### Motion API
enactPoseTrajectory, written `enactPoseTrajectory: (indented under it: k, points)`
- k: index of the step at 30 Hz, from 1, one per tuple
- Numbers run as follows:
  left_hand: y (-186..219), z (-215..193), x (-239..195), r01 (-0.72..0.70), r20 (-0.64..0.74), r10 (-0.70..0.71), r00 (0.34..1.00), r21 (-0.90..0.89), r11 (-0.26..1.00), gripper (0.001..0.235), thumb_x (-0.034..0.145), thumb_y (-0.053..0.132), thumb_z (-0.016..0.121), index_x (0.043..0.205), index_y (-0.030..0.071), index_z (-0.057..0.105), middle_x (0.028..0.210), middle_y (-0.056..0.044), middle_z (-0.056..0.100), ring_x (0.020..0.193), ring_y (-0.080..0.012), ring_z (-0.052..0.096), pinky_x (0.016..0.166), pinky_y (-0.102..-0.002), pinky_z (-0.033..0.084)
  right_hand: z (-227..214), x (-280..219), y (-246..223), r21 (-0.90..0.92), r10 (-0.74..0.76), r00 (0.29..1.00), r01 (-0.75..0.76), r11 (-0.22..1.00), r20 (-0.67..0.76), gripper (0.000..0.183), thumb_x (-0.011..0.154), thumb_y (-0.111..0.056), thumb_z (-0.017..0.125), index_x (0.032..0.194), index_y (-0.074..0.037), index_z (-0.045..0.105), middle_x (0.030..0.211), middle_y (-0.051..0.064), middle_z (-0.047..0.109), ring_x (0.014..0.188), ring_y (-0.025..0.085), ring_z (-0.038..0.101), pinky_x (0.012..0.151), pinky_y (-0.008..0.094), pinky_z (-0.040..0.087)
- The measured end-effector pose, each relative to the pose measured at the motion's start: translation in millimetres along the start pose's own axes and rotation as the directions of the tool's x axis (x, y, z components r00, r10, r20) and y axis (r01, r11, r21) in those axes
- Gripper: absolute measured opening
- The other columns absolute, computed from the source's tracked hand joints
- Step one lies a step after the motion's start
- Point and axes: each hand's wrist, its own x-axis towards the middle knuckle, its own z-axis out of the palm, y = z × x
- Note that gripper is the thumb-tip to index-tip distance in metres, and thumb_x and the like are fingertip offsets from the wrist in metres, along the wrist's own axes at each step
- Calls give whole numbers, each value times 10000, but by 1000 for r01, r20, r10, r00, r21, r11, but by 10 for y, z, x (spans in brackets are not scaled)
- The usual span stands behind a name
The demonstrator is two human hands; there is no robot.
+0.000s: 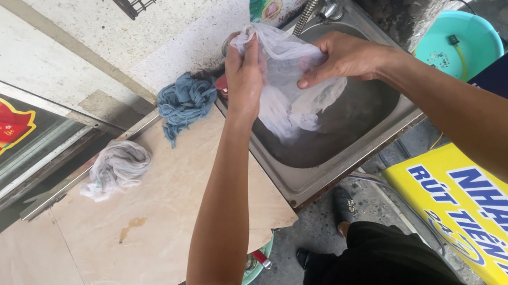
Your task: Washing a white mesh filter bag in a kitchen sink.
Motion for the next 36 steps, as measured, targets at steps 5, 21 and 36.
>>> enactPoseTrajectory:
  k: [5,21,36]
  points:
    - [32,-9,-33,42,-18,-41,999,45,998,218,1061,325,556,1150,127,574,756,62,470,625,-26,430,477,-231,338,41,-31,-39,-116,40,999,-43,992,-30,366,772,-221,867,1059,-7,791,971,60,784,872,116,688,801,283,555]
    - [-2863,-262,-192,349,-338,-157,928,641,684,329,1052,358,544,1136,66,669,856,-183,720,758,-337,696,650,-442,513,-672,1020,2329,-467,219,887,-408,784,-407,511,945,-580,631,1003,-110,823,856,113,751,826,240,714,754,385,528]
    - [-3891,-657,154,403,-425,9,905,863,305,415,856,250,665,1256,172,584,1069,-156,700,909,-414,687,766,-517,546,-639,1829,3713,-917,-140,970,-132,377,-198,231,930,-236,609,1003,-41,709,1006,207,723,898,397,705,792,518,553]
